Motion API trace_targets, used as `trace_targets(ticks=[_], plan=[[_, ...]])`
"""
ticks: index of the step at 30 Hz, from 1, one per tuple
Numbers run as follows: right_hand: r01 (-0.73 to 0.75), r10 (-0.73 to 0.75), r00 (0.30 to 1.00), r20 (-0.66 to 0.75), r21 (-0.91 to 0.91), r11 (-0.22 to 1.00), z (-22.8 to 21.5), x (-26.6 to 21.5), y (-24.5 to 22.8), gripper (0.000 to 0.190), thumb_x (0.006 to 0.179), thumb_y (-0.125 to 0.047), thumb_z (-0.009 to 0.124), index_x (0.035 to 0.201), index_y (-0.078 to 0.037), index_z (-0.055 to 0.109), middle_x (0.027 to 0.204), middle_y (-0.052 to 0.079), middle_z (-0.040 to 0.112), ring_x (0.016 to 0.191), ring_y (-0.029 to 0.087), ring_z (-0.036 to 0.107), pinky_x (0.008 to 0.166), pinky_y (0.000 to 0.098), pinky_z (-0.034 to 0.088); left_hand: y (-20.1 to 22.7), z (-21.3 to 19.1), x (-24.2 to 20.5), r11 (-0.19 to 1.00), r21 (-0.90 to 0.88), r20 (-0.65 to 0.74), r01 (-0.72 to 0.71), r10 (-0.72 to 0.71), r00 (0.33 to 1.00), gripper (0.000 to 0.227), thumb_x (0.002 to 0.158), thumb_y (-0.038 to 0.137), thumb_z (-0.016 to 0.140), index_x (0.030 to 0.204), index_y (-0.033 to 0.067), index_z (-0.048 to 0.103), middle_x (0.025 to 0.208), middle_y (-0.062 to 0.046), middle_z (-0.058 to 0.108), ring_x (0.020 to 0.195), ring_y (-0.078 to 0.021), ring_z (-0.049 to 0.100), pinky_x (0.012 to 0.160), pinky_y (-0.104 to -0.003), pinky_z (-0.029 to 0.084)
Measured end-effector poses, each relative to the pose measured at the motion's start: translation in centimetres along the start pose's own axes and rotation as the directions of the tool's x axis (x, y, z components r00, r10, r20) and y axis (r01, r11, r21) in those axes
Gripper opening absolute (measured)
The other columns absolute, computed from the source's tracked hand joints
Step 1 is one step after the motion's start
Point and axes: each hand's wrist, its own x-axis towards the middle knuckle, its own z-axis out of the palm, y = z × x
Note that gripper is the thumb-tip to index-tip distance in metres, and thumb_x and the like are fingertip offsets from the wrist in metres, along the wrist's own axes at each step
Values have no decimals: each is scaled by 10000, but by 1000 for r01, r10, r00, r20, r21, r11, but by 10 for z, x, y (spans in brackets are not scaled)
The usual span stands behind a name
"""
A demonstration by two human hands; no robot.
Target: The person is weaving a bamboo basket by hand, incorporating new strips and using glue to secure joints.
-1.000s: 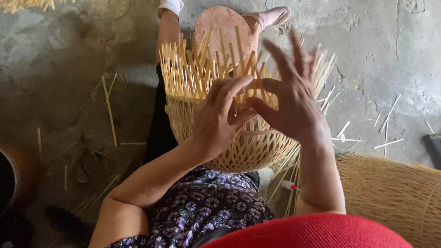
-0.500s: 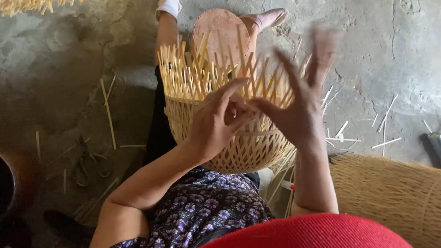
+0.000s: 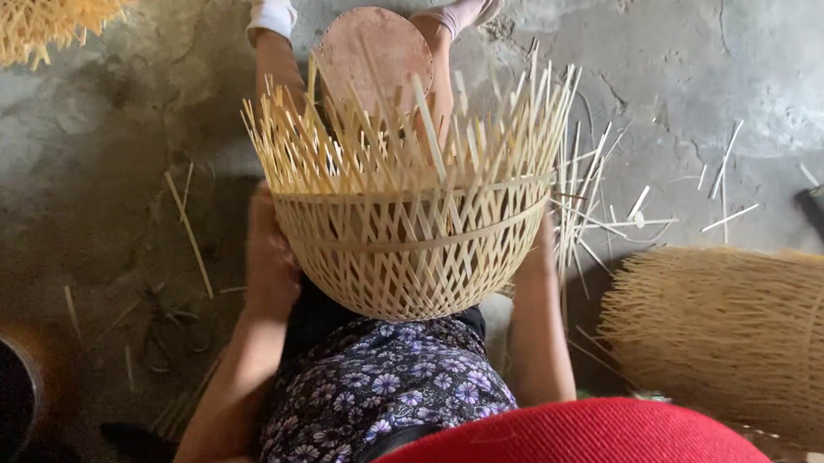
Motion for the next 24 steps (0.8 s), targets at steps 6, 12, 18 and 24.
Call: trace_targets(ticks=[6, 12, 18, 24], plan=[[-147, 60, 893, -446, -162, 976, 115, -42, -47, 626, 1004, -491, 452, 1469, -76, 514, 1381, 146, 645, 1205, 222, 654, 960, 386, 598, -25, -11, 12, 948, -237, 121, 213, -189, 975, 774, 975, 660, 277, 1523, 125, 386, 1530, -149, 480, 1413, -320, 486, 1124, -528, 457], [-24, -65, 968, -242, -348, 937, 161, -72, -80, 847, 1024, -629, 404, 1598, -23, 257, 1617, 257, 423, 1411, 328, 560, 1097, 429, 558, -92, -32, 48, 898, -348, 136, 270, -237, 962, 743, 1002, 634, 243, 1522, 128, 402, 1520, -148, 496, 1367, -307, 530, 1110, -505, 472], [-46, -124, 967, -220, -634, 772, 109, -39, -66, 911, 1019, -670, 409, 1686, -69, 250, 1687, 154, 199, 1524, 269, 187, 1192, 464, 170, -75, -41, 57, 983, 34, -39, 178, -177, 983, 613, 1111, 509, 286, 1263, -2, 589, 1135, -193, 693, 994, -278, 692, 816, -450, 575], [490, -727, 686, -5, -736, 467, 118, -56, -148, 306, 1105, -384, 681, 1199, -93, 672, 1155, 118, 643, 1037, 231, 561, 1025, 427, 480, -13, -17, 26, 571, 329, 53, -752, 784, 619, 87, 1098, 134, 629, 1175, 93, 636, 898, 1, 625, 708, -63, 558, 638, -229, 479]])
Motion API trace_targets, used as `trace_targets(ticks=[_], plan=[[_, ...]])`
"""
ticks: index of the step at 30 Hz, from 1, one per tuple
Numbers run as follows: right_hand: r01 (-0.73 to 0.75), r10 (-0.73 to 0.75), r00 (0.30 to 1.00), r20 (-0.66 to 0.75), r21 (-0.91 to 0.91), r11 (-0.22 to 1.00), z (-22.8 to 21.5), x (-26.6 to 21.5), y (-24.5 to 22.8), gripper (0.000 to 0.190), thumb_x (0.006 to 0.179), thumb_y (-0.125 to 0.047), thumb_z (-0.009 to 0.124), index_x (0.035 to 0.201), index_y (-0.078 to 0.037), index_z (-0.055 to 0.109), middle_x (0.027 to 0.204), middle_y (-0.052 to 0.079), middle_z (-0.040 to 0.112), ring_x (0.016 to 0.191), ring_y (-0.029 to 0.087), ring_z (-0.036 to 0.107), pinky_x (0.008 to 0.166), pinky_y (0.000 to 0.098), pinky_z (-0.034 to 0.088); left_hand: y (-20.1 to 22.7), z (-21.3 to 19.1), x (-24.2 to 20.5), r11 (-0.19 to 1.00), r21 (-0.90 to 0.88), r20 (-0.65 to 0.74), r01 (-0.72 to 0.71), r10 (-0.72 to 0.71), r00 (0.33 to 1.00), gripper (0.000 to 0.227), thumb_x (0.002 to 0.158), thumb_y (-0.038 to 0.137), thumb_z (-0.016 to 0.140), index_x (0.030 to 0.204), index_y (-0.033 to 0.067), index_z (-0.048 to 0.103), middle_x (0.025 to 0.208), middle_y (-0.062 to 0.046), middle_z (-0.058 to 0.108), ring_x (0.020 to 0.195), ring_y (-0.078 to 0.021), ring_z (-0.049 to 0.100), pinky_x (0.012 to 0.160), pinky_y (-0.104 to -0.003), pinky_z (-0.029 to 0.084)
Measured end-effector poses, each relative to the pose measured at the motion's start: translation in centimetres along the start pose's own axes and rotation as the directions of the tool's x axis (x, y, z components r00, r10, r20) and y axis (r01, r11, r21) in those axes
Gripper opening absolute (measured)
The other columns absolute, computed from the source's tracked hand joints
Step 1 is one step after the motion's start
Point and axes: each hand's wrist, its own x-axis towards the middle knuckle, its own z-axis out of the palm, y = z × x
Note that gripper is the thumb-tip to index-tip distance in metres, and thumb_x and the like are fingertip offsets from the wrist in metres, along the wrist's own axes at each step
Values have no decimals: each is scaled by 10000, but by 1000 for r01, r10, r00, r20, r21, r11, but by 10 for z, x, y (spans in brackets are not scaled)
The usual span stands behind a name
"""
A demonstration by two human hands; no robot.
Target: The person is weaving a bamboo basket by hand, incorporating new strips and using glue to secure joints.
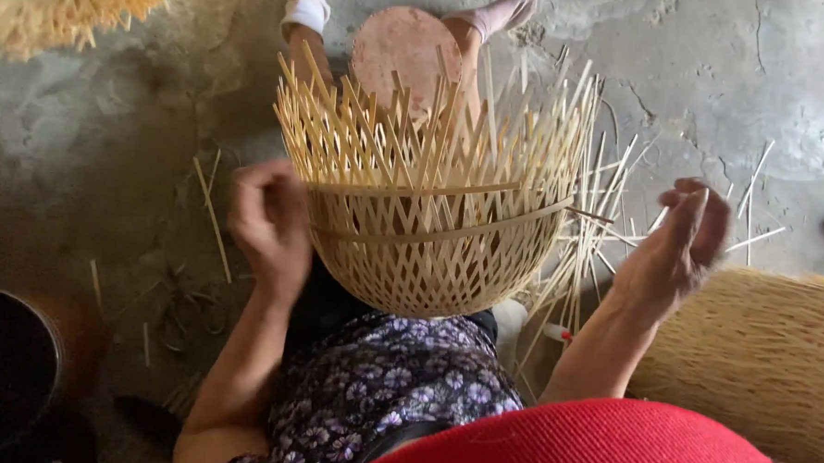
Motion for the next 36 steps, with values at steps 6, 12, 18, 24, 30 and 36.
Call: trace_targets(ticks=[6, 12, 18, 24, 30, 36], plan=[[565, -201, 633, 748, -268, 780, 83, -20, -113, 190, 870, -133, 843, 1051, -132, 788, 1106, 35, 655, 1094, 181, 586, 924, 360, 535, 101, 65, 13, 838, 169, 369, -519, 434, 822, 263, 946, 153, 754, 1200, 110, 705, 1009, -71, 570, 877, -183, 530, 775, -333, 486], [455, -190, 643, 742, -170, 874, 102, -14, -105, 242, 845, -181, 886, 1035, -182, 736, 1101, 5, 592, 1074, 147, 589, 915, 328, 529, 93, 76, 16, 902, 164, 440, -398, 295, 848, 191, 962, 215, 789, 1086, 132, 670, 1056, -30, 580, 970, -190, 544, 874, -341, 463], [532, -220, 615, 757, -193, 824, 99, -15, -96, 382, 761, -270, 921, 1089, -193, 742, 1155, 25, 563, 1086, 187, 510, 942, 358, 495, 110, 69, 28, 923, 133, 458, -362, 266, 848, 189, 945, 209, 782, 1054, 125, 653, 1032, -22, 590, 988, -197, 571, 887, -378, 463], [743, -289, 621, 728, -431, 512, 124, -29, -132, 262, 865, -293, 913, 1082, -204, 797, 1087, 41, 527, 1042, 241, 468, 910, 420, 450, 97, 75, 21, 933, 119, 442, -339, 256, 860, 170, 974, 204, 778, 1040, 135, 638, 1062, -8, 615, 998, -184, 594, 897, -355, 470], [516, -185, 744, 642, -376, 770, 127, -27, -99, 352, 860, -406, 871, 1123, -201, 758, 1097, 3, 539, 1074, 205, 521, 947, 382, 456, 108, 70, 26, 928, 131, 466, -348, 252, 848, 136, 973, 199, 755, 1056, 134, 669, 1037, -5, 605, 996, -186, 595, 914, -369, 462], [675, -269, 713, 648, -530, 514, 139, -33, -124, 365, 779, -411, 959, 986, -168, 782, 976, 38, 554, 978, 238, 526, 875, 440, 445, 107, 73, 25, 925, 113, 454, -364, 278, 847, 151, 975, 205, 762, 1058, 134, 657, 1048, -10, 585, 979, -187, 581, 915, -382, 463]])
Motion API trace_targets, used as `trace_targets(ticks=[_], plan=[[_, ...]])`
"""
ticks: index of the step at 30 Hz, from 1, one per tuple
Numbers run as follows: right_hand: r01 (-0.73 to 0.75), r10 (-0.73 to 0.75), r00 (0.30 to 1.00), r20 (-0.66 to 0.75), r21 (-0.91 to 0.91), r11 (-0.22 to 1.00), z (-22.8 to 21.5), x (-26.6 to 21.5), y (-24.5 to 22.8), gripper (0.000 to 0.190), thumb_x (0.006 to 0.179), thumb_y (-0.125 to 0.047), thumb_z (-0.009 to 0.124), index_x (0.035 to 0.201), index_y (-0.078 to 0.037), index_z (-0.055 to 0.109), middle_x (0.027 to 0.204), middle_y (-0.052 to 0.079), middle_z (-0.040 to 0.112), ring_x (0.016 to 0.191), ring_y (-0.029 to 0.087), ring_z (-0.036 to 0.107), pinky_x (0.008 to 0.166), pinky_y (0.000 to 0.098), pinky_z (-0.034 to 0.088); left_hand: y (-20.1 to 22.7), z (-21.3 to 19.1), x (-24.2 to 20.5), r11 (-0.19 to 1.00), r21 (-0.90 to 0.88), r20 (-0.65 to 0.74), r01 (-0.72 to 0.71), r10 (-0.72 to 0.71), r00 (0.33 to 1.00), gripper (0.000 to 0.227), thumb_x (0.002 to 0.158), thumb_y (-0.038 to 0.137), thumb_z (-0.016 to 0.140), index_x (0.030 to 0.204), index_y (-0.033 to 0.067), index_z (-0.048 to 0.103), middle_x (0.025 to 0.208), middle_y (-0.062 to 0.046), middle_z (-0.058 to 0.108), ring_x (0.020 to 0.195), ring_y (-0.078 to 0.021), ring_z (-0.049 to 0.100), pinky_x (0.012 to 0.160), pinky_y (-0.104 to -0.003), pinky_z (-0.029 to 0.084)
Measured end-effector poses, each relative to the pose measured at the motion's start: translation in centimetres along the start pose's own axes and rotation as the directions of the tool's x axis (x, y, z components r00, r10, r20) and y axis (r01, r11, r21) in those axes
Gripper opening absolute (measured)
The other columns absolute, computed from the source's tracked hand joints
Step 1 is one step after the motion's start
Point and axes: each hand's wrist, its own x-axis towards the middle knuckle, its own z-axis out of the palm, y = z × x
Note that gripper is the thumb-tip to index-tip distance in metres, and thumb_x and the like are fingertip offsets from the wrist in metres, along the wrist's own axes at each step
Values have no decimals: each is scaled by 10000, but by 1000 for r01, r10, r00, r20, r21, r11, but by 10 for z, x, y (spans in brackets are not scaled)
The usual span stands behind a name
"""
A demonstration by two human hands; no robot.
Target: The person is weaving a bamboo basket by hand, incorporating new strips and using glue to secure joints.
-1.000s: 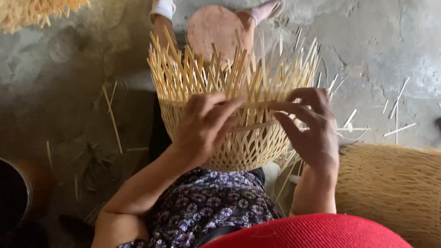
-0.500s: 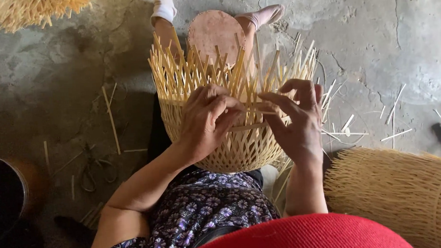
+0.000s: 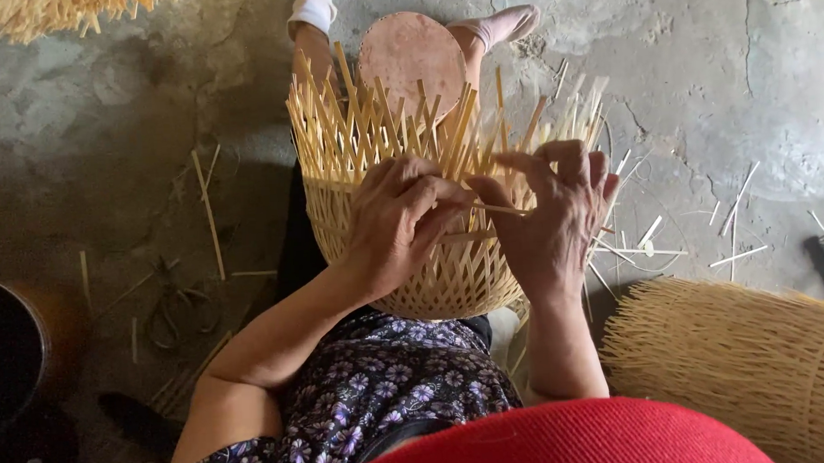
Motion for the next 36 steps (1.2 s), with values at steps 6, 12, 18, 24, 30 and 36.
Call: trace_targets(ticks=[6, 12, 18, 24, 30, 36], plan=[[-151, 108, 988, 108, 588, 795, 16, -6, 28, 277, 920, -426, 818, 1054, -200, 733, 1078, -48, 635, 1050, 136, 608, 946, 330, 515, 1, -3, 0, 999, -12, 11, 32, -32, 999, 123, 981, 184, 752, 1051, 131, 665, 1036, -9, 587, 979, -195, 580, 892, -376, 461], [27, -27, 1000, -5, 87, 996, -2, 3, -2, 348, 788, -331, 969, 986, -133, 762, 988, 24, 620, 985, 208, 550, 915, 400, 451, 2, -1, 1, 999, -18, 3, 33, -33, 999, 120, 993, 172, 746, 1062, 117, 664, 1062, -24, 586, 988, -195, 588, 907, -386, 464], [-87, 89, 996, 13, 419, 904, 14, 2, 10, 356, 827, -275, 935, 1084, -134, 733, 1107, -16, 651, 1054, 174, 573, 906, 325, 494, 1, 0, 0, 999, -3, -17, 34, -34, 999, 118, 986, 169, 754, 1057, 131, 668, 1024, -5, 575, 974, -196, 585, 893, -386, 460], [19, 0, 999, -49, 395, 918, 16, -8, 21, 271, 830, -229, 944, 950, -134, 720, 1041, -12, 606, 1061, 181, 544, 953, 370, 469, 2, -1, -1, 1000, -15, -5, 21, -21, 1000, 134, 979, 173, 753, 1062, 133, 655, 1020, -16, 578, 973, -192, 586, 899, -387, 460], [-39, 35, 999, 20, 218, 975, 2, 2, 2, 347, 736, -332, 970, 944, -144, 764, 1022, 17, 550, 1030, 220, 506, 938, 409, 426, -6, 9, -5, 1000, 0, -26, 17, -17, 1000, 146, 988, 205, 753, 1073, 140, 654, 1045, 0, 604, 948, -165, 589, 904, -367, 473], [7, 1, 1000, -15, 513, 858, 14, 2, 13, 257, 781, -247, 921, 947, -161, 745, 1011, -40, 617, 1009, 170, 540, 934, 404, 448, 0, 1, -1, 998, -40, -19, 57, -58, 998, 107, 996, 205, 743, 1058, 139, 686, 1023, 14, 623, 936, -155, 599, 861, -334, 474]])
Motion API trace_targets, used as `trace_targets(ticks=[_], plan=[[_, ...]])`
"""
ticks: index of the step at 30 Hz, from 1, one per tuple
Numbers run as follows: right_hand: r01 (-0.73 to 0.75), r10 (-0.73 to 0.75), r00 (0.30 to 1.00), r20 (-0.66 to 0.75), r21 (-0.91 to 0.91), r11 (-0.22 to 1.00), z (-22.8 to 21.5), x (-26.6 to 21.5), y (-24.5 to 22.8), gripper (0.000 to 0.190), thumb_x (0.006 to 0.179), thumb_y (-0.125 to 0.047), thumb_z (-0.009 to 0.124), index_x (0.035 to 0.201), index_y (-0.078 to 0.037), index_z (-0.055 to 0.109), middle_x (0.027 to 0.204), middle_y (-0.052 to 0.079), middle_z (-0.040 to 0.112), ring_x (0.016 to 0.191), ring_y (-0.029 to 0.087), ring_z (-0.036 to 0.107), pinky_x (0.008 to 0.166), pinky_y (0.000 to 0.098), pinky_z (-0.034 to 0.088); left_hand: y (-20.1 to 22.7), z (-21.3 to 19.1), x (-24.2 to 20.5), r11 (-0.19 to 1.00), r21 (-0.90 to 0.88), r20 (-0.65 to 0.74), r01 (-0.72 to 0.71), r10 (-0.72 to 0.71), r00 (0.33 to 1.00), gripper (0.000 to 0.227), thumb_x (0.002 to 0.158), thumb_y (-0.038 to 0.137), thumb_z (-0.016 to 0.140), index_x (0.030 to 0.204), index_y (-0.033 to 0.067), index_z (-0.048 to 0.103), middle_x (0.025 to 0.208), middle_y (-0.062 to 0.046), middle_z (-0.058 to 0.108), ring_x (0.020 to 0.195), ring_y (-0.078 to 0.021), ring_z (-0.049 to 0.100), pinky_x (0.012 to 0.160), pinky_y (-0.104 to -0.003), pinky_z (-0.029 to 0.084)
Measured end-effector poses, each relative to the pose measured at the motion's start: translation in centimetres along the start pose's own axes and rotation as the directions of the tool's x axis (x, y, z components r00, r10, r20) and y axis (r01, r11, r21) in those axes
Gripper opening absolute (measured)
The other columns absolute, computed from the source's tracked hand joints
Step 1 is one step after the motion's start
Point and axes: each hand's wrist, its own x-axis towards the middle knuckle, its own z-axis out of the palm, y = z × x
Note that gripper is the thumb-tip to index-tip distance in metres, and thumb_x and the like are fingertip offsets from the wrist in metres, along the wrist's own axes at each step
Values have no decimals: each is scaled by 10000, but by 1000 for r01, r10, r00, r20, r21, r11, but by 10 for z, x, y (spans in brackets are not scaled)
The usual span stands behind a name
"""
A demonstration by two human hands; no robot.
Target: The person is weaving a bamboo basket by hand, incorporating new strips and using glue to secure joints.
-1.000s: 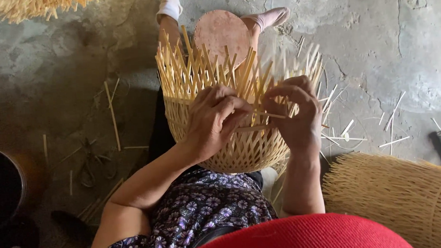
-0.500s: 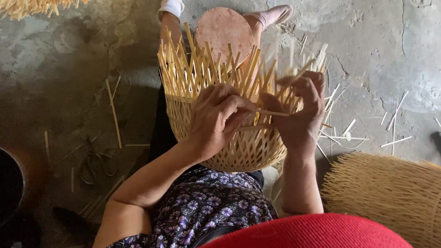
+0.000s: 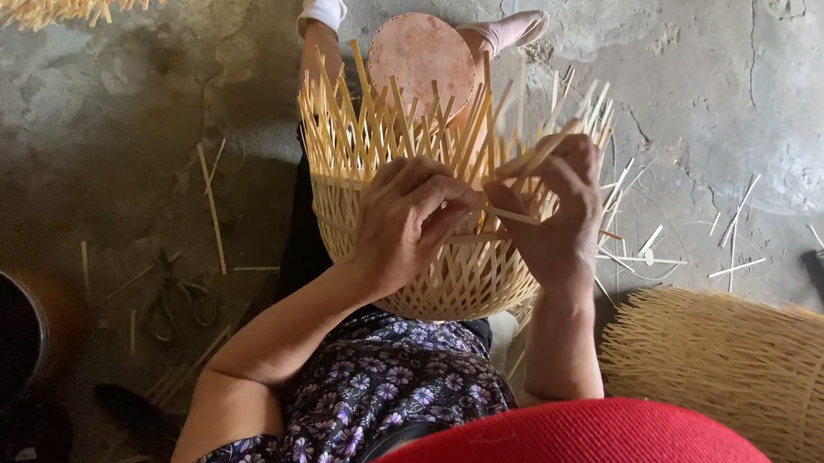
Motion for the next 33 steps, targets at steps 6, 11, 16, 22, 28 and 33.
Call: trace_targets(ticks=[6, 11, 16, 22, 28, 33], plan=[[113, -95, 991, 89, -231, 966, 3, 11, -10, 245, 790, -250, 940, 961, -144, 800, 995, 4, 545, 981, 207, 494, 873, 386, 457, -4, 3, 0, 998, -47, -35, -28, 26, 999, 179, 952, 264, 784, 984, 135, 664, 961, 19, 674, 851, -136, 629, 805, -329, 505], [50, -72, 994, 79, 251, 967, -9, -9, 33, 186, 870, -163, 870, 1001, -98, 756, 961, 13, 612, 882, 137, 590, 756, 324, 527, -1, -1, 3, 999, -29, -49, -14, 12, 999, 178, 965, 275, 776, 980, 139, 663, 969, 22, 684, 887, -142, 645, 817, -327, 515], [-31, -67, 986, 154, 559, 828, -33, -22, 40, 141, 917, -41, 804, 1018, -75, 712, 985, 53, 698, 861, 109, 690, 698, 277, 601, 9, -7, 7, 1000, 20, -2, 0, 0, 1000, 188, 983, 261, 776, 953, 122, 653, 918, 25, 649, 844, -142, 605, 823, -357, 488], [51, -73, 995, 62, 305, 951, -29, -26, 36, 197, 912, -52, 825, 1092, -69, 747, 981, 51, 690, 836, 116, 661, 733, 283, 573, -5, 8, -4, 995, 101, -1, -2, 2, 1000, 133, 968, 219, 763, 1007, 134, 668, 912, -5, 649, 841, -162, 615, 807, -346, 491], [-70, 71, 997, 12, -55, 996, -30, -25, 22, 116, 954, -99, 834, 1045, -95, 764, 983, 27, 690, 871, 132, 648, 764, 274, 529, 6, -6, -2, 999, -29, -51, -42, 41, 998, 255, 1007, 102, 732, 1237, 101, 622, 1179, -35, 725, 1066, -176, 695, 966, -321, 520], [-32, 36, 996, 81, -46, 998, -44, -28, 35, 132, 952, -105, 817, 1071, -119, 762, 1047, 35, 701, 947, 138, 663, 799, 291, 577, -1, 1, -3, 998, 38, -75, -59, 61, 995, 253, 976, 112, 786, 1187, 121, 647, 1087, -1, 735, 949, -131, 667, 884, -312, 486]])
